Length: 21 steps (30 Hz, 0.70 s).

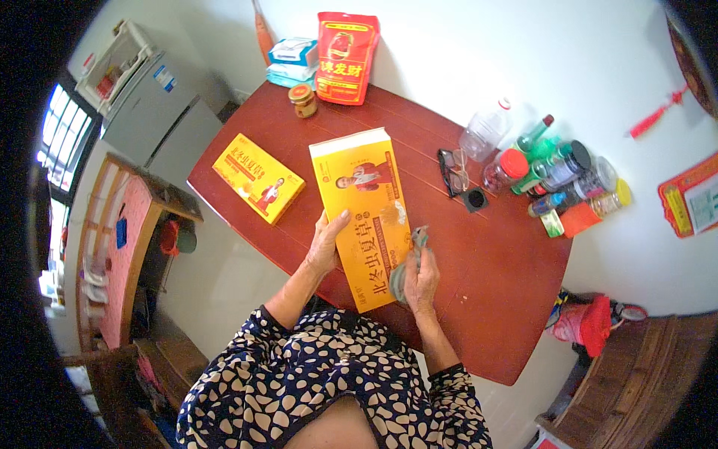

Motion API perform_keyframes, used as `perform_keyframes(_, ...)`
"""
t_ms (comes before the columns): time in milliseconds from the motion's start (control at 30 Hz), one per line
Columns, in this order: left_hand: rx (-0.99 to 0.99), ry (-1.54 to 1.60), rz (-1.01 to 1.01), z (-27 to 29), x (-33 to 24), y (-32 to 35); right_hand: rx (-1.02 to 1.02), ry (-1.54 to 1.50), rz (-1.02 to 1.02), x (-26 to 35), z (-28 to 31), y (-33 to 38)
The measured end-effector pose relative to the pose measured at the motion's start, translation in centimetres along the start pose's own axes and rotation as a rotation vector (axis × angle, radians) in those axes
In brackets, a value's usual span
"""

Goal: The person wipes the surfaces of several food packaging items on a table using a cloth. They clean a yellow box, a red pouch, and a small jar, handling each item one at a time and wiping all visible sides before placing them back on the table.

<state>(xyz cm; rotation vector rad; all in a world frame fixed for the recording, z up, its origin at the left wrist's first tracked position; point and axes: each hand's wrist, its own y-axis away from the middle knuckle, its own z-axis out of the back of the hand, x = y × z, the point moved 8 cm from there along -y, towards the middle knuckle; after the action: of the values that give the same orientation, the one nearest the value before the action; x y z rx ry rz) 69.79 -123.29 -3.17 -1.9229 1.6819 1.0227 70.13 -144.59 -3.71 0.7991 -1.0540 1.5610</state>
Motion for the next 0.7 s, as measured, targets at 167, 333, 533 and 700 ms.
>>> perform_keyframes(167, 0.004, -0.029, -0.001, 0.4, -0.3, -0.4, -0.130, 0.167, 0.499, 9.7, -0.7, -6.8)
perform_keyframes(333, -0.033, -0.076, 0.007, -0.3, -0.6, 0.1, 0.030, 0.475, 0.803, 16.7, -8.0, -8.7)
perform_keyframes(533, -0.104, -0.081, 0.069, 2.0, -3.8, 0.6, 0.445, 0.481, 0.870, 16.6, -10.8, -0.3)
perform_keyframes(700, -0.077, -0.076, 0.094, 2.7, -4.8, 0.8, 0.443, 0.491, 0.958, 14.9, -10.4, 3.8)
